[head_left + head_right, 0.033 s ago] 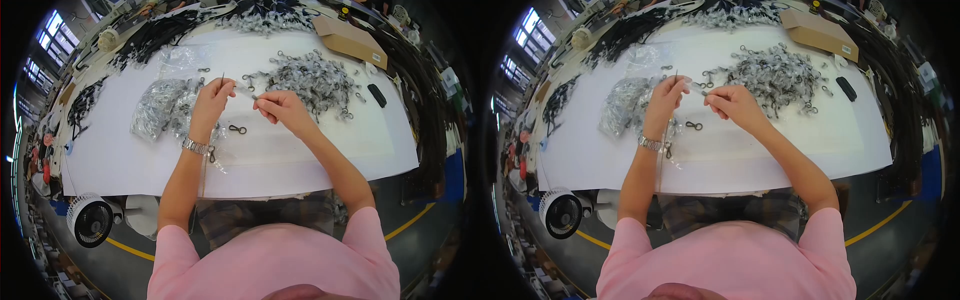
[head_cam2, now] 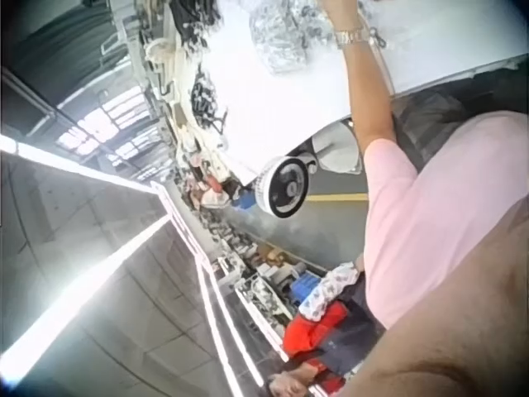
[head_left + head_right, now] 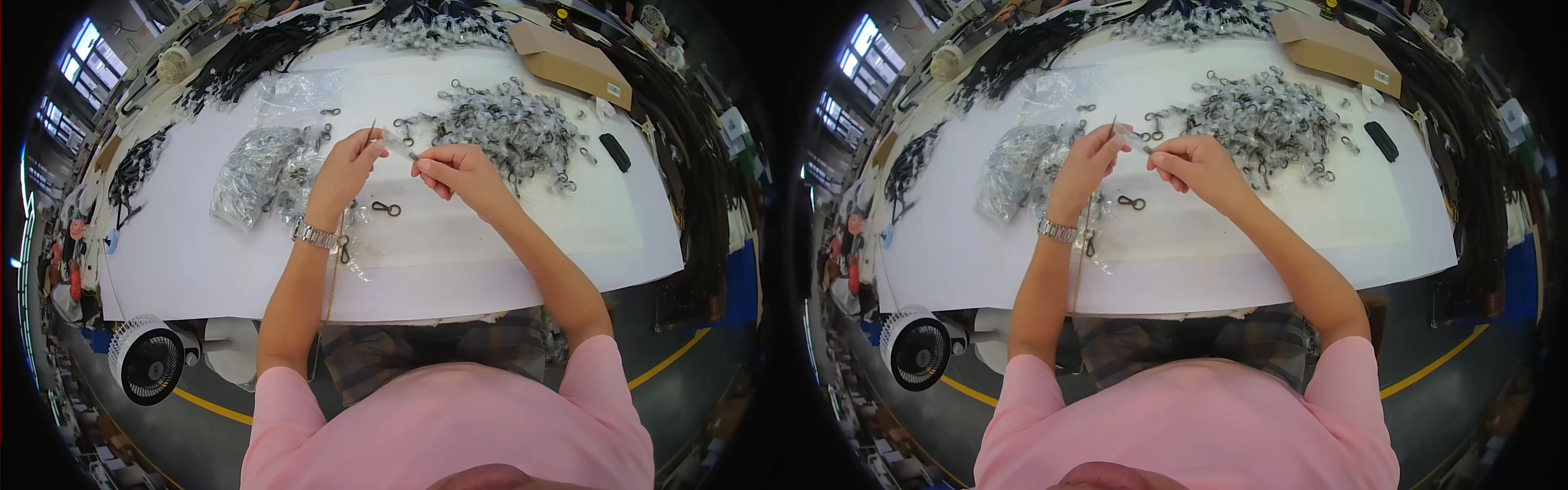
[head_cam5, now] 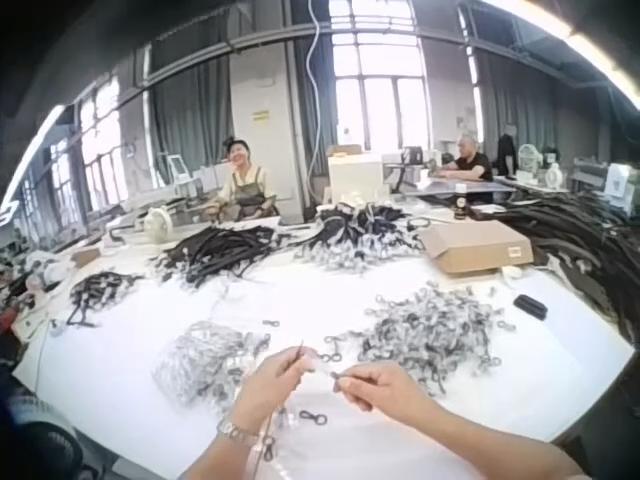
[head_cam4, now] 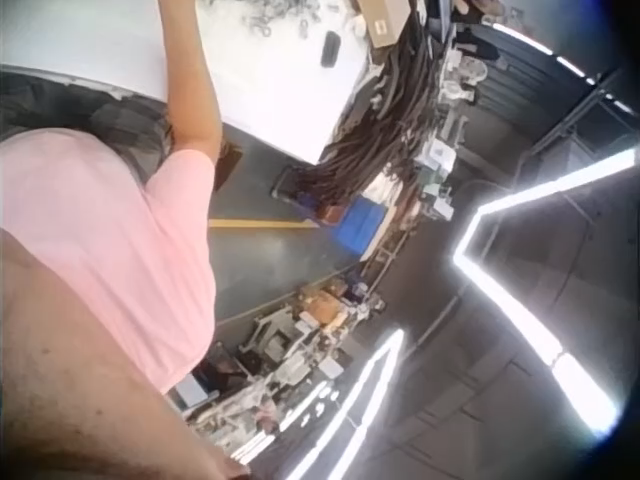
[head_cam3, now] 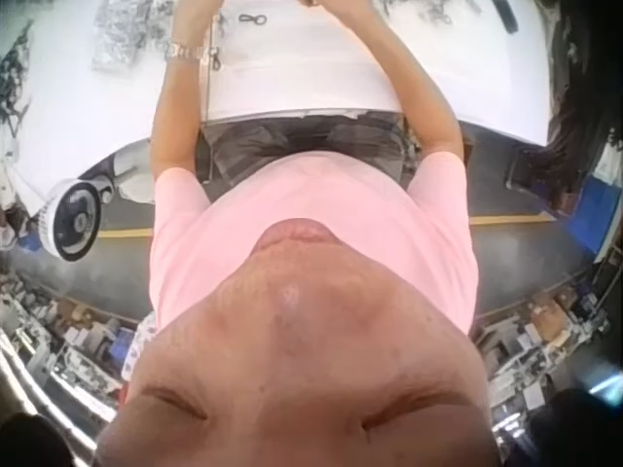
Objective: Threading a metal ring onto a leather strap using a needle or similar thin tool.
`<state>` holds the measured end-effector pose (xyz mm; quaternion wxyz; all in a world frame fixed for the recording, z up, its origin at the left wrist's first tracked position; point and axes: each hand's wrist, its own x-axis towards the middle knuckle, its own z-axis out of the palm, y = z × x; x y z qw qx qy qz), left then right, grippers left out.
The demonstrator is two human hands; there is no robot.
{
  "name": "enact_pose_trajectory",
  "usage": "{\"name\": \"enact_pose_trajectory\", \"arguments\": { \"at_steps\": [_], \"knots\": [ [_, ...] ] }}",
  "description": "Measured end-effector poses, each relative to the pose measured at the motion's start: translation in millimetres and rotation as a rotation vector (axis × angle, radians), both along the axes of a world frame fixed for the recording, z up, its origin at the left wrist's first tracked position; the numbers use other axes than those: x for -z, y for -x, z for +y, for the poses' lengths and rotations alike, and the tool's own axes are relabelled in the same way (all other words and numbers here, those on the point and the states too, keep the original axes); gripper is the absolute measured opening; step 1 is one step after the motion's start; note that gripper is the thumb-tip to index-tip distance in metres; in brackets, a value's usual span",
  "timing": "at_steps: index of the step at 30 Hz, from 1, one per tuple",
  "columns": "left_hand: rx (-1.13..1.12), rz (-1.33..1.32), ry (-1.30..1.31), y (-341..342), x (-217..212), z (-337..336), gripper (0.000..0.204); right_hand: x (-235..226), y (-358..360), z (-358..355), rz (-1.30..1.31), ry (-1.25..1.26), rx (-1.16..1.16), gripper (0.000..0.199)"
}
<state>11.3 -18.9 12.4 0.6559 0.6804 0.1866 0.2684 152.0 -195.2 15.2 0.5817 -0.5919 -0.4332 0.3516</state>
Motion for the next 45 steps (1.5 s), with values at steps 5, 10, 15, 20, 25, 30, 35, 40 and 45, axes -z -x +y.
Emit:
{"name": "enact_pose_trajectory", "arguments": {
  "at_steps": [5, 10, 15, 20, 25, 30, 35, 40, 45],
  "knots": [
    [0.378, 0.050, -0.450, 0.4, -12.8, -10.0, 0.035, 6.1, -9.2, 0.8, 0.009, 0.017, 0.048, 0.020],
    [0.362, 0.150, -0.351, 5.0, -13.6, -32.2, 0.038, 11.0, -3.8, -0.1, -0.039, 0.024, 0.082, 0.021],
    [0.302, 0.148, -0.290, -3.0, -2.4, -37.9, 0.037, 14.1, 0.5, -0.2, -0.097, -0.027, 0.131, 0.019],
    [0.034, 0.012, -0.496, -7.1, 9.2, -41.3, 0.028, 11.3, 5.1, 2.2, 0.077, -0.048, 0.079, 0.018],
    [0.061, 0.010, -0.141, 3.0, -11.1, -6.9, 0.027, 4.7, -38.0, -2.0, 1.077, -0.346, 0.147, 0.023],
    [-0.163, -0.169, 0.064, 11.3, -1.5, 26.6, 0.025, 9.3, 10.4, 5.0, -0.042, -0.147, 0.252, 0.032],
    [-0.253, -0.240, 0.098, 15.1, 5.0, 43.0, 0.023, 22.8, 61.8, 27.3, -0.710, 0.007, 0.074, 0.029],
    [-0.227, -0.244, 0.093, 14.3, 7.4, 50.6, 0.021, 30.8, 94.8, 31.8, -1.129, 0.102, -0.084, 0.052],
    [-0.226, -0.143, 0.027, 7.2, -2.1, 38.3, 0.018, 34.8, 112.7, 29.6, -1.210, 0.104, -0.139, 0.041]
  ]
}}
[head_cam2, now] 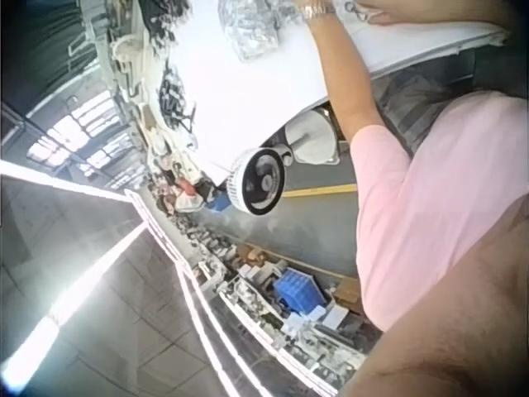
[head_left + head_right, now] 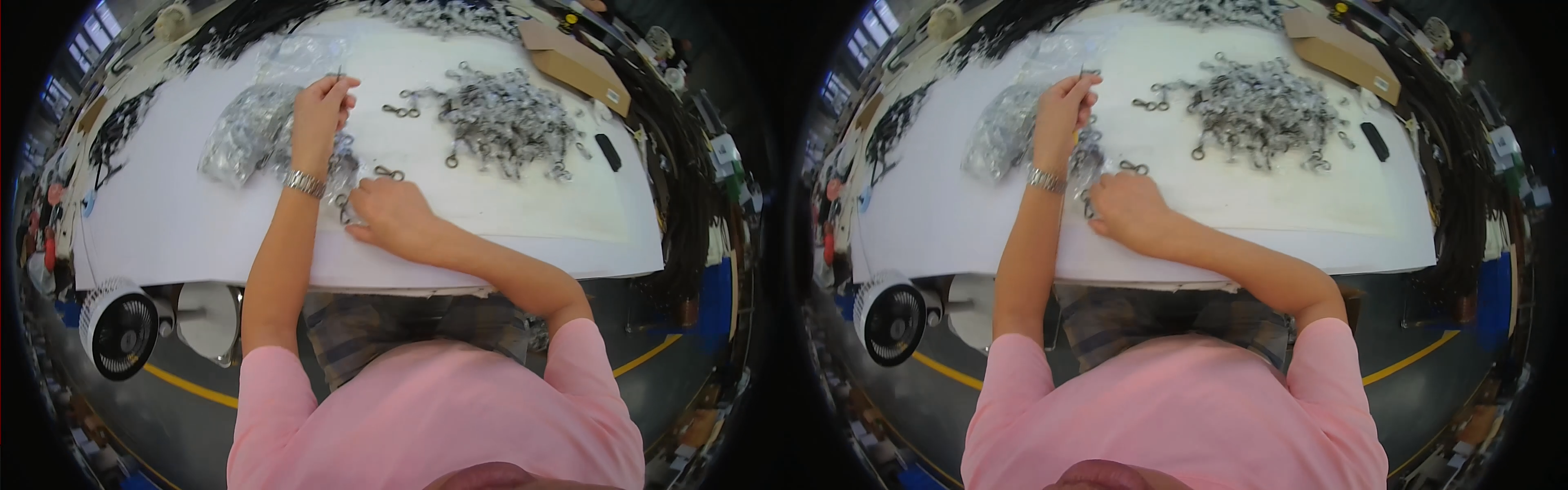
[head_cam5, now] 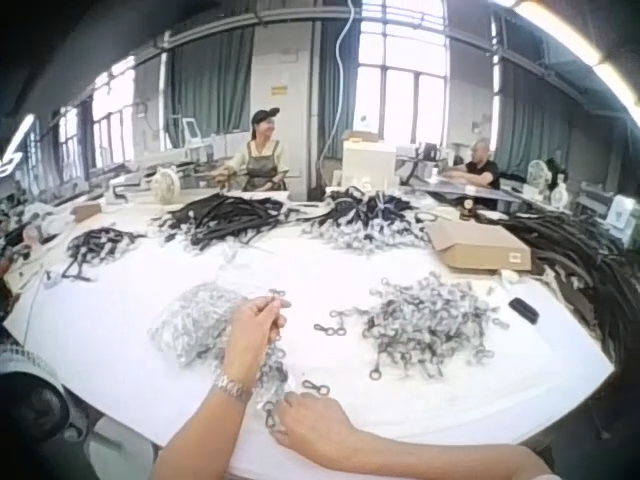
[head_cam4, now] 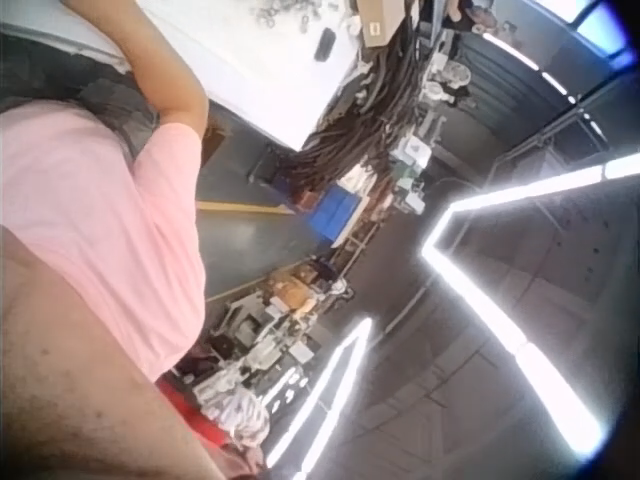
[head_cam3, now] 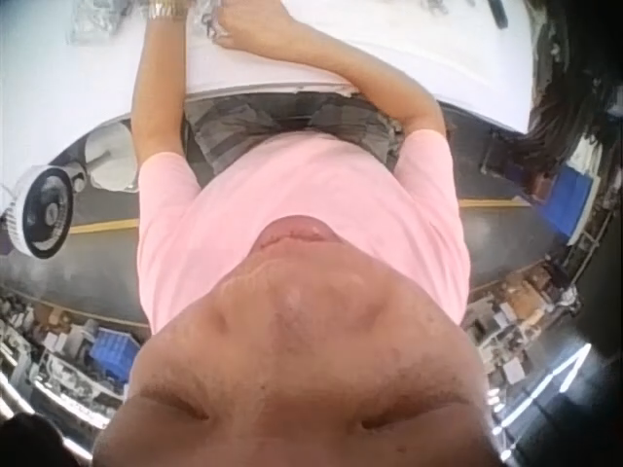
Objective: Threading a metal ring onto a leather strap using a needle or similar thin tool.
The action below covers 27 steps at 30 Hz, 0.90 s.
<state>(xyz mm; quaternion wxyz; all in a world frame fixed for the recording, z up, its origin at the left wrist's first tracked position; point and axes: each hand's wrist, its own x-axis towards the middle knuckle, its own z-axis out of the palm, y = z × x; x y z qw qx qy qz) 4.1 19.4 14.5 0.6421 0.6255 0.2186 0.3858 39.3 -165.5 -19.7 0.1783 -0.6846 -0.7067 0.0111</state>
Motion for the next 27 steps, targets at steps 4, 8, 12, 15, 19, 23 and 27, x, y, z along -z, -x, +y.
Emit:
{"name": "enact_pose_trajectory", "arguments": {
  "at_steps": [4, 8, 12, 15, 19, 23, 27],
  "knots": [
    [0.013, 0.074, -0.011, -4.5, 4.0, -3.0, 0.018, 2.0, -1.0, 0.4, 0.062, -0.025, -0.061, 0.041],
    [0.050, 0.129, 0.010, 5.5, 16.3, -0.5, 0.020, 1.8, 12.4, 14.4, 0.015, 0.143, -0.002, 0.064],
    [0.123, 0.137, -0.006, -4.0, 11.0, -11.9, 0.020, 14.3, 10.2, 27.4, -0.027, 0.026, 0.022, 0.033],
    [0.103, 0.105, 0.039, -1.1, 10.4, -7.8, 0.019, 3.6, 8.8, 20.9, -0.052, 0.092, 0.035, 0.015],
    [0.104, 0.095, 0.036, -2.8, 5.3, -6.3, 0.019, -2.1, -19.4, 10.7, -0.047, 0.132, 0.041, 0.011],
    [0.152, 0.186, -0.023, -5.9, 1.6, -13.0, 0.019, 8.3, -35.6, 5.3, -0.069, 0.064, 0.035, 0.012],
    [0.160, 0.206, -0.083, -2.2, 3.7, -17.0, 0.019, -4.6, -52.2, -10.0, 0.249, 0.045, 0.048, 0.011]
  ]
}}
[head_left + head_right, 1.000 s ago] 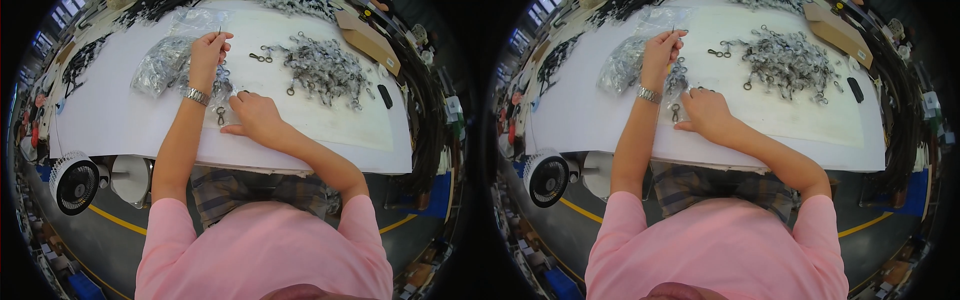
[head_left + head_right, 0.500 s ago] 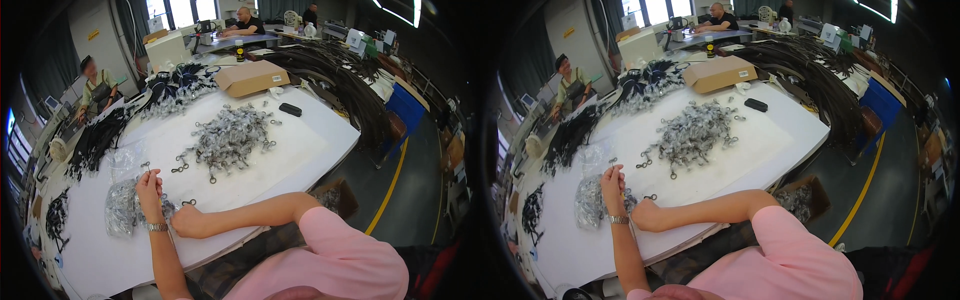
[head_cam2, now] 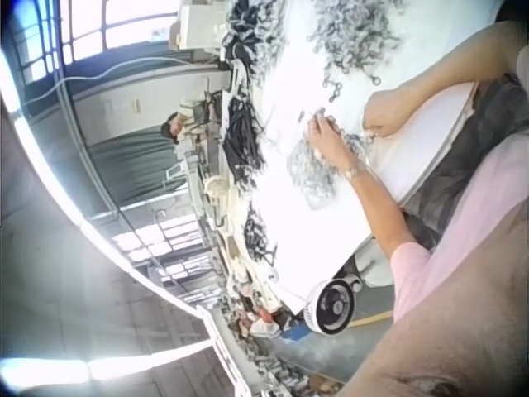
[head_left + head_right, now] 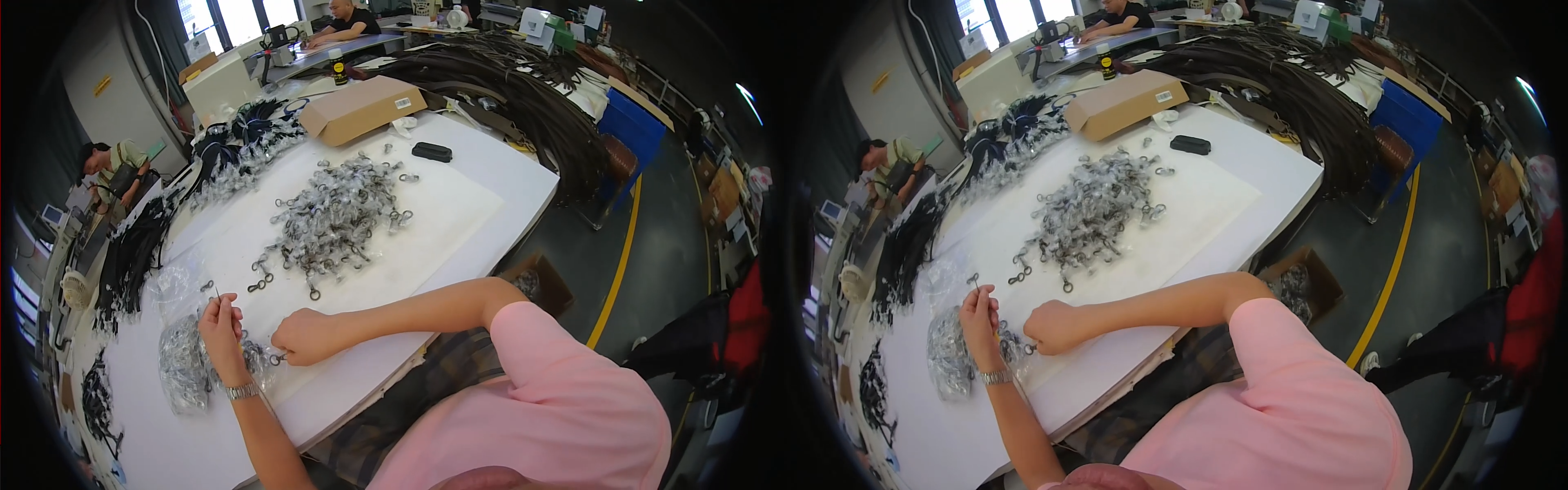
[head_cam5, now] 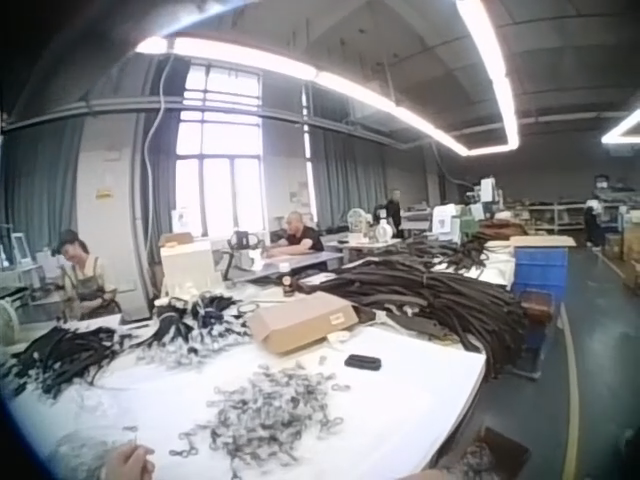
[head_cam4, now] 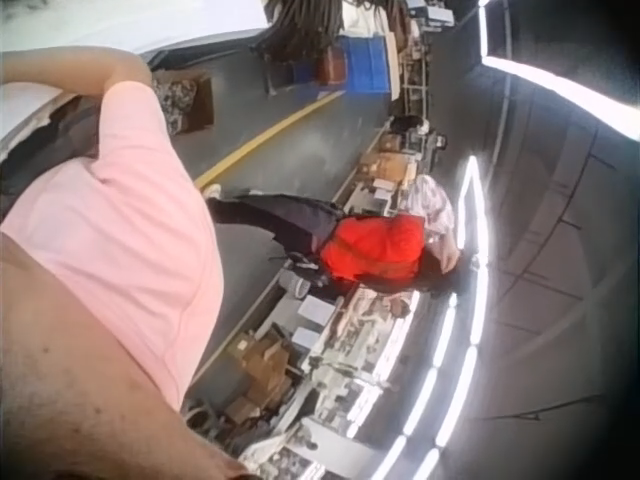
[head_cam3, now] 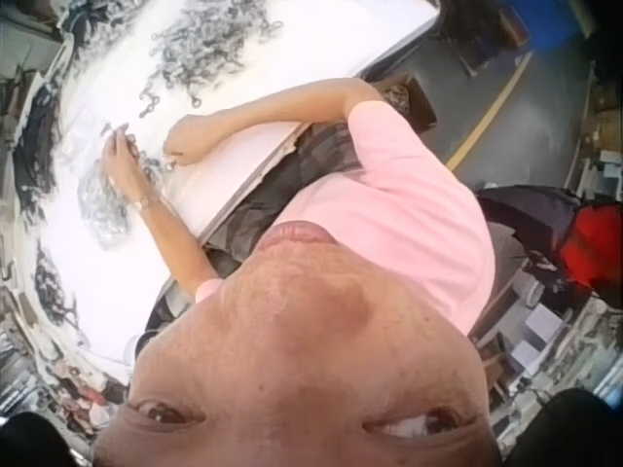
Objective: Threading a metal ring onto a leather strap using a needle or similar thin tool.
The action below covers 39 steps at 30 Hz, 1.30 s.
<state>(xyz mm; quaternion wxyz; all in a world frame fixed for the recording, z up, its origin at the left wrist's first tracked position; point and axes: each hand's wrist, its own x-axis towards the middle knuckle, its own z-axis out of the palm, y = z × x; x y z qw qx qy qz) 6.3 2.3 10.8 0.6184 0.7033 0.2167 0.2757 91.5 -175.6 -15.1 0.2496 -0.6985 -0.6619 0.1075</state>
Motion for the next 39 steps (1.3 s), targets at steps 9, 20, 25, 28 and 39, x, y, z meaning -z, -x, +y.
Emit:
{"name": "enact_pose_trajectory", "arguments": {
  "at_steps": [9, 20, 25, 28, 39],
  "knots": [
    [0.408, 0.236, 0.005, -5.2, -5.4, -29.8, 0.029, 5.1, -69.2, -5.8, 1.120, -0.205, 0.067, 0.012],
    [0.411, 0.211, 0.105, -13.3, 3.0, -38.5, 0.019, -0.2, -84.5, -15.2, 1.057, -0.126, 0.014, 0.015],
    [0.398, 0.152, 0.109, -12.7, 7.3, -37.7, 0.020, 1.6, -85.3, -17.8, 1.210, -0.041, -0.036, 0.012],
    [0.359, 0.112, 0.075, -12.9, 6.1, -41.4, 0.021, -2.2, -84.2, -19.7, 1.426, 0.002, -0.044, 0.021],
    [0.339, 0.188, 0.000, -11.7, -1.1, -54.6, 0.032, 0.0, -90.8, -19.5, 1.235, 0.030, 0.064, 0.022]
  ]
}}
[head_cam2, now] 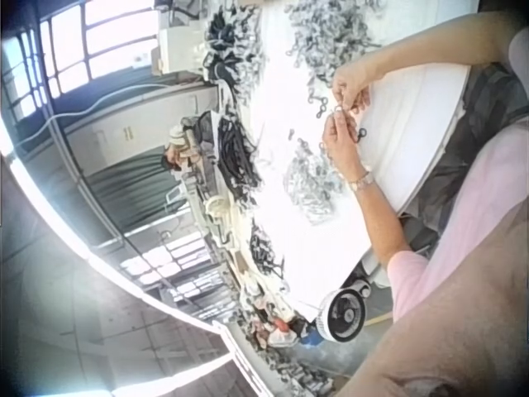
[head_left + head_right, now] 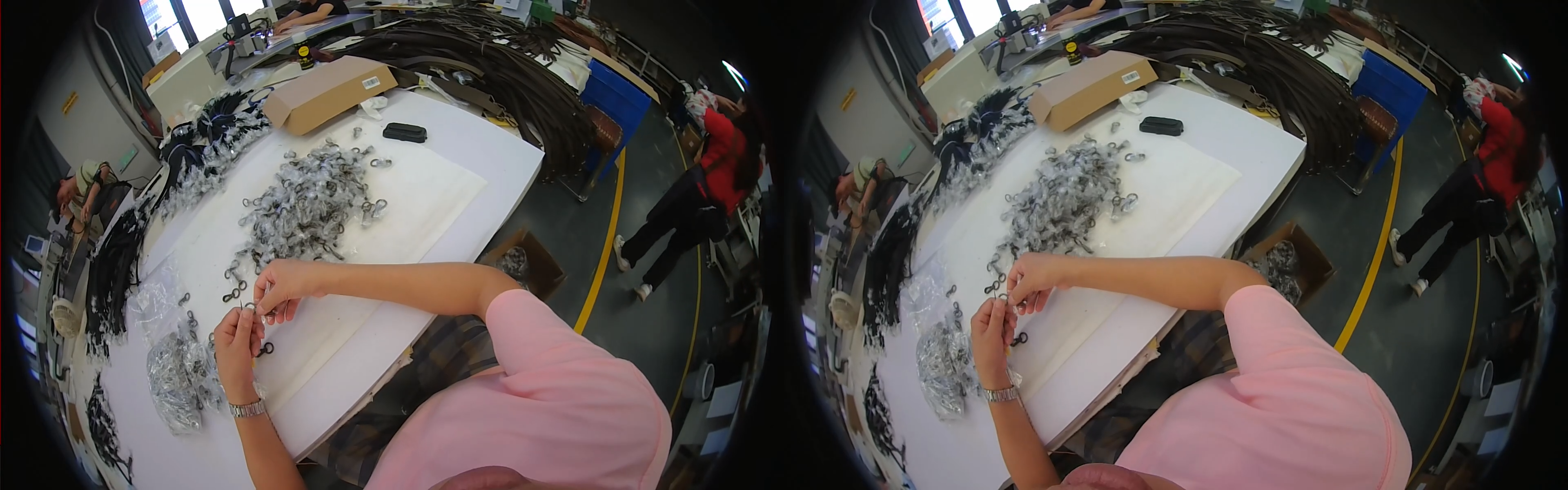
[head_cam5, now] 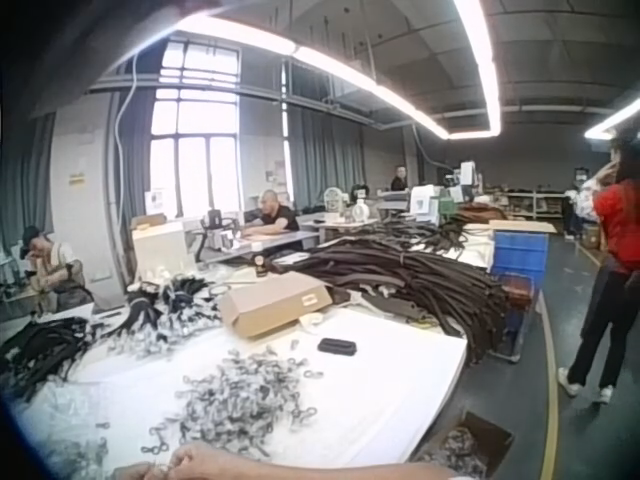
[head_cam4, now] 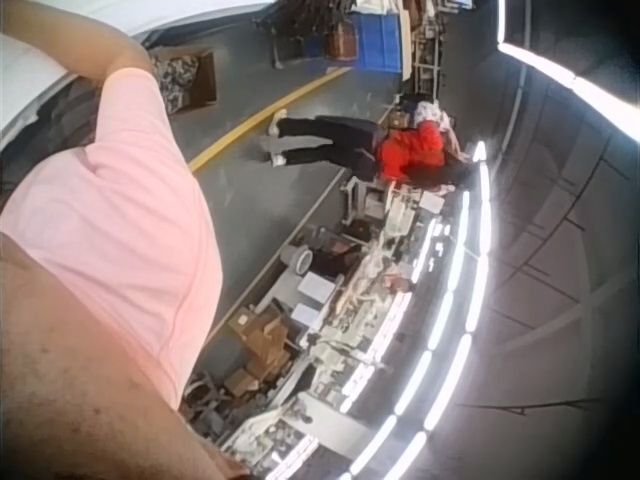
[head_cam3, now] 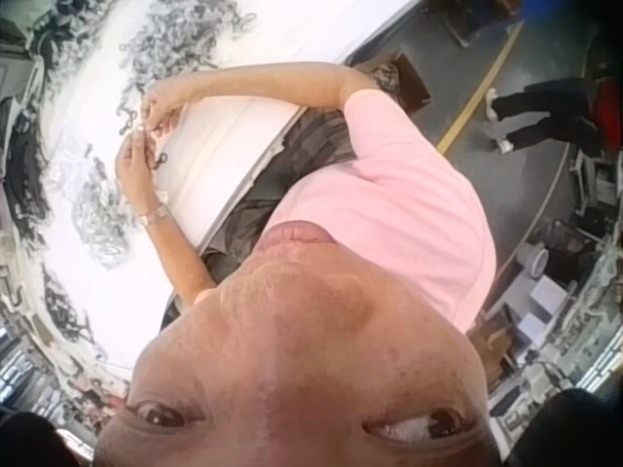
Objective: Threading a metal ring onto a leather strap using a needle or similar thin tool.
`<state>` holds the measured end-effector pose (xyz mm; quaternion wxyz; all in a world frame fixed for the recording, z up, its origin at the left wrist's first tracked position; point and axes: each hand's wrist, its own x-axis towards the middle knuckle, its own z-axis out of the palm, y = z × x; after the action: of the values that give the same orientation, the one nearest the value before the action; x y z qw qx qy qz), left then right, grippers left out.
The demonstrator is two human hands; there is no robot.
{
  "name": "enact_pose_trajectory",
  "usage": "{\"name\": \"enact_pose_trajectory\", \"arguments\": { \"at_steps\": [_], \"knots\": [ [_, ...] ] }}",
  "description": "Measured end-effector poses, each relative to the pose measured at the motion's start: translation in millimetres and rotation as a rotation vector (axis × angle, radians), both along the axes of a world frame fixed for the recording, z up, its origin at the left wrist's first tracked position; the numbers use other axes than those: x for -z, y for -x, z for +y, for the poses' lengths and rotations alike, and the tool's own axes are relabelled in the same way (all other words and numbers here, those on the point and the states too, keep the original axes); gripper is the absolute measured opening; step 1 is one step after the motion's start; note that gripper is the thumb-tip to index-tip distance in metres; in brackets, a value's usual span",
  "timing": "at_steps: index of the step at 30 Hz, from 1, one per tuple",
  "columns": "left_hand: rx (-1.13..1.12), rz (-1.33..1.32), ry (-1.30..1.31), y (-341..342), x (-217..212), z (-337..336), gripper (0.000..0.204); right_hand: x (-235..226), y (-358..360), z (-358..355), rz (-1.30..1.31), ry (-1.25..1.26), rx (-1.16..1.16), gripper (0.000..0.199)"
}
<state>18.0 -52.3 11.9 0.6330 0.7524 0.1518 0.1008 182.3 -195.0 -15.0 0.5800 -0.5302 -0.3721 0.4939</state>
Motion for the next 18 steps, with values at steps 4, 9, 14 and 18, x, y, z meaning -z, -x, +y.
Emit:
{"name": "enact_pose_trajectory", "arguments": {
  "at_steps": [4, 9, 14, 18],
  "knots": [
    [-0.014, -0.056, -0.075, -1.2, 4.5, 1.2, 0.035, 0.1, -1.7, -0.1, 0.017, 0.013, -0.032, 0.021],
    [-0.058, -0.078, -0.121, 0.8, 2.6, -2.8, 0.036, -11.2, -9.7, -8.2, 0.076, 0.061, -0.141, 0.025],
    [-0.094, -0.088, -0.049, -0.5, -0.3, -4.8, 0.036, -17.9, -17.6, -11.9, -0.058, -0.004, -0.238, 0.028],
    [-0.065, -0.060, -0.098, 2.9, -2.2, -8.2, 0.036, -14.1, -6.5, -6.7, -0.058, 0.014, -0.208, 0.026]
  ]
}}
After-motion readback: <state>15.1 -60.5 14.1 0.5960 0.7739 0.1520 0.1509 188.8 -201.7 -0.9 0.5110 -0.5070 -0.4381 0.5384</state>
